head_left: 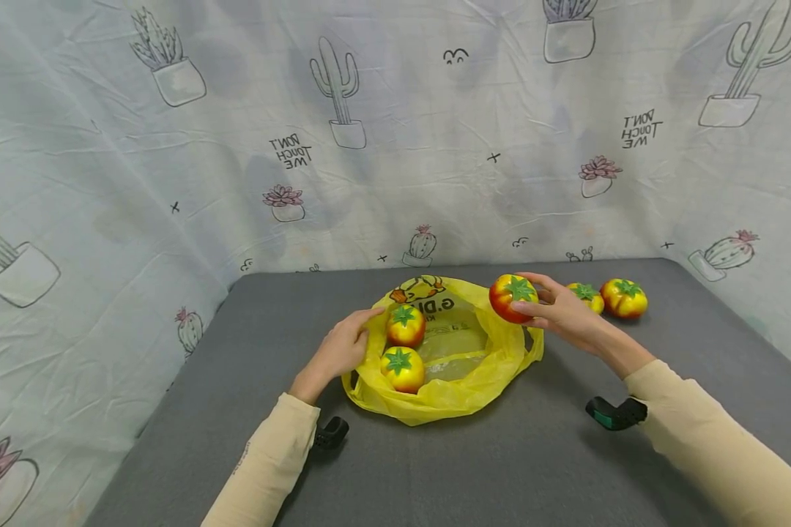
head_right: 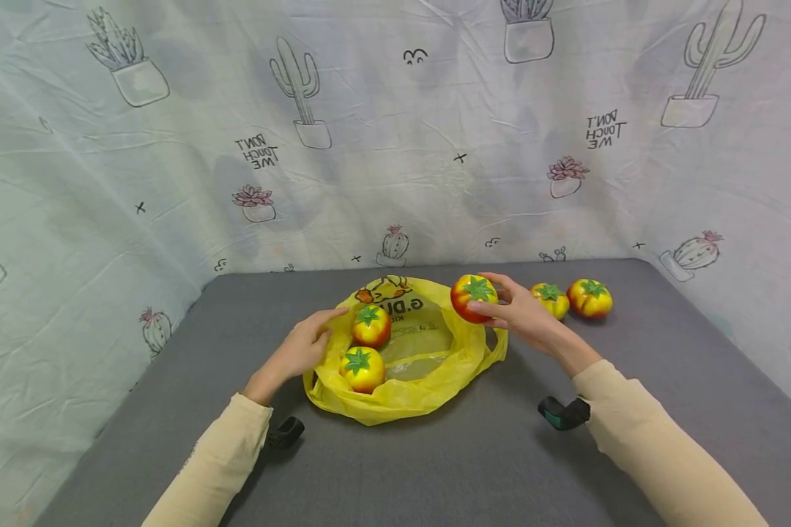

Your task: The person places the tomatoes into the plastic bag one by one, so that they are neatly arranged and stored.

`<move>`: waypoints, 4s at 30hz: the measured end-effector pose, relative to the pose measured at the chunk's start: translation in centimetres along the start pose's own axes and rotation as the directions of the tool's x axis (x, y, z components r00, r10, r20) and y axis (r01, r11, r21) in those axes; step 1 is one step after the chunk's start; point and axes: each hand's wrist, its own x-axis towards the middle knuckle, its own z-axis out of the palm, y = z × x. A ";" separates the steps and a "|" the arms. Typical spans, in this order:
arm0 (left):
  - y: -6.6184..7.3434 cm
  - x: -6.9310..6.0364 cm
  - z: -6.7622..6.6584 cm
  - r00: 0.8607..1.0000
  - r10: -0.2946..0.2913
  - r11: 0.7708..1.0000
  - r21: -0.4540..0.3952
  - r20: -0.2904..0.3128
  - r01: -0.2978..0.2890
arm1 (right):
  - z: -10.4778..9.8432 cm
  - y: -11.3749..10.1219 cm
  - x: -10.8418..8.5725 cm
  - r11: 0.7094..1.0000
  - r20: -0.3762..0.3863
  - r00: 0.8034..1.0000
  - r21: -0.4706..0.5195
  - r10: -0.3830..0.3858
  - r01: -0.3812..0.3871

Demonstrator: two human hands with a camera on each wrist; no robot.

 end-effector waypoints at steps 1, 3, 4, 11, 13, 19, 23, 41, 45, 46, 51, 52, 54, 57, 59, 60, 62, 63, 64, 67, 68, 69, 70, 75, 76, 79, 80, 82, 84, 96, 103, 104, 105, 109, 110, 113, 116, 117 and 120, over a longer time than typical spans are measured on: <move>0.0 0.0 0.0 1.000 0.000 1.000 0.002 0.001 0.000 | 0.2 -0.1 0.1 1.000 0.002 1.000 0.000 0.001 -0.001; 0.1 0.0 0.0 1.000 0.001 1.000 0.003 0.002 -0.001 | 0.5 -0.2 0.4 1.000 0.006 1.000 -0.005 0.001 -0.001; 0.1 0.0 0.0 1.000 -0.001 1.000 0.001 0.003 0.001 | 0.7 -0.3 0.5 1.000 0.009 1.000 -0.011 0.001 -0.001; 0.3 0.0 -0.2 1.000 -0.013 1.000 -0.002 0.011 0.013 | 2.0 -0.4 1.2 0.999 0.062 0.998 0.031 -0.007 0.005; 0.3 0.0 -0.2 1.000 -0.012 1.000 -0.001 0.014 0.012 | 2.4 -0.4 1.5 0.999 0.077 0.997 0.040 -0.005 0.001; 0.3 -0.1 -0.1 1.000 0.005 1.000 -0.002 0.006 -0.005 | 3.8 -0.1 2.1 1.000 0.116 0.993 0.029 0.001 -0.005; 0.2 -0.1 -0.1 1.000 0.021 1.000 -0.012 0.010 -0.021 | 4.6 0.1 2.5 1.000 0.126 0.992 -0.005 0.008 -0.007; 0.3 -0.1 -0.4 0.999 0.016 1.000 -0.021 0.039 -0.015 | 7.4 0.6 3.4 0.996 0.118 0.992 -0.078 0.053 -0.044; 0.2 -0.1 -0.4 0.999 0.019 1.000 -0.021 0.034 -0.018 | 7.7 1.1 3.9 0.994 0.097 0.994 -0.095 0.059 -0.049; 0.2 -0.1 -0.4 0.999 0.019 1.000 -0.020 0.035 -0.018 | 7.7 1.3 4.0 0.994 0.089 0.994 -0.097 0.061 -0.052; 0.3 -0.1 -0.4 0.999 0.020 1.000 -0.023 0.039 -0.019 | 8.1 1.6 4.2 0.993 0.068 0.996 -0.101 0.060 -0.053; 0.3 -0.1 -0.4 0.999 0.021 1.000 -0.023 0.039 -0.020 | 8.2 1.6 4.3 0.993 0.066 0.996 -0.105 0.060 -0.052; 0.3 -0.1 -0.4 0.999 0.022 1.000 -0.022 0.035 -0.021 | 8.4 1.7 4.4 0.993 0.064 0.996 -0.109 0.059 -0.052; 0.3 -0.1 -0.3 0.999 0.023 1.000 -0.018 0.032 -0.022 | 8.6 1.8 4.6 0.990 0.040 0.996 -0.118 0.077 -0.072; 0.3 -0.1 -0.3 0.999 0.023 1.000 -0.021 0.030 -0.022 | 8.8 1.9 4.9 0.989 0.028 0.996 -0.122 0.086 -0.082; 0.3 -0.1 -0.3 0.999 0.022 1.000 -0.021 0.028 -0.022 | 8.8 1.9 5.0 0.989 0.022 0.996 -0.122 0.091 -0.087; 0.3 -0.1 -0.3 0.999 0.022 1.000 -0.023 0.027 -0.021 | 8.9 2.0 5.2 0.989 0.008 0.995 -0.110 0.104 -0.102; 0.3 -0.1 -0.3 0.999 0.021 1.000 -0.023 0.027 -0.020 | 9.0 2.1 5.3 0.989 0.003 0.994 -0.101 0.109 -0.108; 0.3 -0.1 -0.3 0.999 0.021 1.000 -0.023 0.026 -0.020 | 9.1 2.1 5.4 0.990 -0.001 0.994 -0.092 0.111 -0.111; 0.3 0.0 -0.2 0.999 0.021 1.000 -0.019 0.030 -0.020 | 9.3 2.2 5.6 0.988 -0.029 0.991 -0.081 0.127 -0.129; 0.3 0.0 -0.2 0.999 0.021 1.000 -0.019 0.032 -0.020 | 9.3 2.2 5.6 0.987 -0.036 0.991 -0.087 0.133 -0.135; 0.3 0.0 -0.2 0.999 0.020 1.000 -0.021 0.033 -0.020 | 9.3 2.3 5.7 0.985 -0.044 0.990 -0.097 0.137 -0.141; 0.3 0.0 -0.1 0.999 0.021 1.000 -0.021 0.033 -0.020 | 9.4 2.3 5.7 0.984 -0.050 0.989 -0.108 0.141 -0.145; 0.4 0.0 -0.1 0.999 0.015 1.000 -0.021 0.032 -0.014 | 9.7 2.2 5.8 0.975 -0.072 0.986 -0.156 0.150 -0.160; 0.4 0.0 -0.1 0.999 0.013 1.000 -0.020 0.031 -0.013 | 9.8 2.2 5.9 0.974 -0.075 0.986 -0.158 0.151 -0.162; 0.5 0.0 -0.2 1.000 0.013 1.000 -0.020 0.028 -0.012 | 9.8 2.3 6.1 0.973 -0.083 0.985 -0.162 0.150 -0.162; 0.5 0.0 -0.2 1.000 0.014 1.000 -0.019 0.027 -0.013 | 9.8 2.3 6.1 0.973 -0.087 0.985 -0.165 0.150 -0.163; 0.5 -0.1 -0.2 1.000 0.015 1.000 -0.018 0.026 -0.014 | 9.8 2.5 6.2 0.971 -0.096 0.984 -0.172 0.152 -0.167; 0.5 -0.1 -0.1 1.000 0.017 1.000 -0.017 0.025 -0.016 | 9.8 2.6 6.3 0.967 -0.102 0.984 -0.193 0.149 -0.166; 0.4 0.0 -0.2 0.999 0.036 0.999 -0.014 0.023 -0.035 | 9.6 2.9 6.3 0.955 -0.089 0.983 -0.236 0.161 -0.178; 0.6 0.0 -0.2 0.999 0.036 0.999 -0.011 0.021 -0.035 | 9.5 2.7 5.9 0.972 -0.054 0.983 -0.145 0.177 -0.184; 0.6 -0.1 -0.2 0.999 0.035 0.999 -0.010 0.020 -0.035 | 9.5 2.7 5.8 0.973 -0.050 0.983 -0.138 0.178 -0.184; 0.6 -0.1 -0.2 0.999 0.034 0.999 -0.008 0.019 -0.034 | 9.5 2.6 5.8 0.974 -0.049 0.983 -0.131 0.179 -0.184; 0.6 -0.1 -0.1 0.999 0.032 0.999 -0.007 0.017 -0.032 | 9.4 2.5 5.6 0.978 -0.032 0.984 -0.107 0.178 -0.180; 0.6 -0.1 -0.1 0.999 0.033 0.999 -0.008 0.016 -0.033 | 9.4 2.5 5.5 0.979 -0.024 0.984 -0.099 0.176 -0.178; 0.5 -0.1 -0.1 0.999 0.037 0.999 -0.011 0.012 -0.037 | 9.1 2.3 5.1 0.982 0.007 0.984 -0.067 0.177 -0.176; 0.4 -0.1 0.0 0.999 0.043 0.999 -0.011 0.013 -0.043 | 8.8 2.1 4.6 0.982 0.038 0.982 -0.033 0.185 -0.183; 0.4 -0.1 0.0 0.999 0.046 0.999 -0.012 0.014 -0.046 | 8.7 2.0 4.4 0.982 0.039 0.982 -0.035 0.185 -0.183; 0.4 -0.1 -0.1 0.999 0.050 0.999 -0.015 0.017 -0.049 | 8.2 1.7 3.9 0.983 0.048 0.983 -0.053 0.176 -0.173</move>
